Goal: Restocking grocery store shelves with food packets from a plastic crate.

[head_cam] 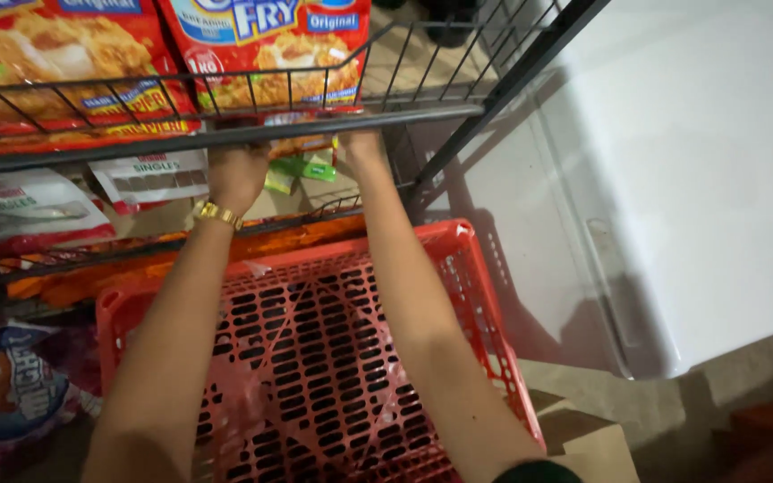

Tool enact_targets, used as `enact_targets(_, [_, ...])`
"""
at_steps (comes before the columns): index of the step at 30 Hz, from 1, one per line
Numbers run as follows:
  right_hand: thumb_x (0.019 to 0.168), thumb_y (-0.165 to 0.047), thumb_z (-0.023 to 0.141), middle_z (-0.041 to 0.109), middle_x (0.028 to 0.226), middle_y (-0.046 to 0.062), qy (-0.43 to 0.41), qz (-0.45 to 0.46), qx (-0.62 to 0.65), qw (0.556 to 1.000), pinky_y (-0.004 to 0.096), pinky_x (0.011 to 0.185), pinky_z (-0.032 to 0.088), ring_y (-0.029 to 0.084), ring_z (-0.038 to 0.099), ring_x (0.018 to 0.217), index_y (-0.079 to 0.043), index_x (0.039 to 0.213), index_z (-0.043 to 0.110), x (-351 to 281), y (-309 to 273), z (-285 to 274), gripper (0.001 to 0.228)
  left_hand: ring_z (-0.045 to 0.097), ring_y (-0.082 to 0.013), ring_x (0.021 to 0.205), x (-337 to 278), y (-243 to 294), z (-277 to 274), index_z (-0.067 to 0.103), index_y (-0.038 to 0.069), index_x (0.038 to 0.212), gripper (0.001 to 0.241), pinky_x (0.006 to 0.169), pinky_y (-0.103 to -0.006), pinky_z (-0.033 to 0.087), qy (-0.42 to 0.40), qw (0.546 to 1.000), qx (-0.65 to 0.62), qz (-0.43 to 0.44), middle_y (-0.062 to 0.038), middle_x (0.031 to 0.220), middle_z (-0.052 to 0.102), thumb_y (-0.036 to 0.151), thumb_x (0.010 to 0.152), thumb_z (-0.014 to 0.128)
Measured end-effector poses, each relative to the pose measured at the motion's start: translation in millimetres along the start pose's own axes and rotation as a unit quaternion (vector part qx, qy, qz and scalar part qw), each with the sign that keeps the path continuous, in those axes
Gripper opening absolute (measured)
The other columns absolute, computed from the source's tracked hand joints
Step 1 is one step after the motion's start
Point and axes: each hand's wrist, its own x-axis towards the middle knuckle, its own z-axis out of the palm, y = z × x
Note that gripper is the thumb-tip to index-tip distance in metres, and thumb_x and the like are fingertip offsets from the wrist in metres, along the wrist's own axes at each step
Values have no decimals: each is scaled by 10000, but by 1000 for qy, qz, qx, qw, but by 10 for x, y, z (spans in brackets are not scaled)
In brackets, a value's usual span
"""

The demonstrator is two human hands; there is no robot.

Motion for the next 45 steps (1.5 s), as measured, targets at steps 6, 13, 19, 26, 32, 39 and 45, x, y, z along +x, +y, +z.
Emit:
enact_targets(6, [852, -191, 792, 751, 917, 122, -143, -258, -646, 704, 351, 718, 568, 162, 690, 830, -24, 1056, 719, -1732, -1447, 1546, 274, 646, -471, 831, -21, 177, -411, 723, -14, 1015, 199, 749, -534, 514, 86, 992, 16, 93, -259, 920, 702, 158, 914, 719])
enact_targets(13, [798, -65, 774, 785, 974, 102, -300, -106, -721, 615, 332, 771, 569, 149, 716, 830, -76, 1113, 753, -2683, -2387, 1929, 316, 712, -314, 783, -177, 1096, -1107, 773, 57, 983, 171, 734, -414, 554, -150, 984, -64, 67, -193, 918, 752, 13, 843, 683])
enact_targets(19, [882, -3, 717, 790, 917, 102, -249, -120, -645, 713, 330, 755, 581, 144, 706, 820, -41, 1067, 776, -3387, -3082, 2466, 198, 697, -211, 762, -274, 2298, -1991, 737, 46, 974, 225, 696, -348, 546, -212, 971, -102, 45, -133, 966, 771, 46, 762, 809])
enact_targets(26, [926, 87, 626, 776, 1067, 60, -269, -354, -530, 722, 298, 943, 601, 147, 743, 1027, 3, 1044, 739, -3518, -3577, 3266, 184, 726, -218, 851, 33, 3115, -2704, 736, 43, 1087, 266, 737, -330, 556, -31, 972, -139, 186, -146, 964, 762, -38, 850, 646])
enact_targets(32, [948, -106, 716, 752, 922, 62, -207, -265, -499, 799, 265, 675, 626, 89, 699, 762, -20, 1123, 734, -3121, -3381, 3960, 196, 609, -288, 609, 479, 2896, -2671, 700, -45, 1145, 272, 580, -388, 469, 105, 986, -27, 128, -215, 911, 719, 94, 928, 785])
enact_targets(39, [952, -176, 766, 772, 831, 62, -227, -250, -555, 760, 273, 575, 594, 83, 687, 672, 35, 1013, 760, -2754, -3306, 4025, 220, 584, -376, 625, 564, 2633, -2532, 573, -86, 886, 372, 595, -431, 451, 103, 990, 4, 93, -256, 763, 648, 175, 977, 822])
enact_targets(45, [927, -184, 749, 771, 853, 60, -266, -259, -531, 762, 277, 590, 567, 80, 662, 679, 3, 1068, 745, -2801, -3371, 4099, 234, 692, -389, 751, 495, 2685, -2584, 633, -69, 964, 284, 652, -458, 508, 121, 987, -29, 106, -240, 841, 691, 167, 975, 791])
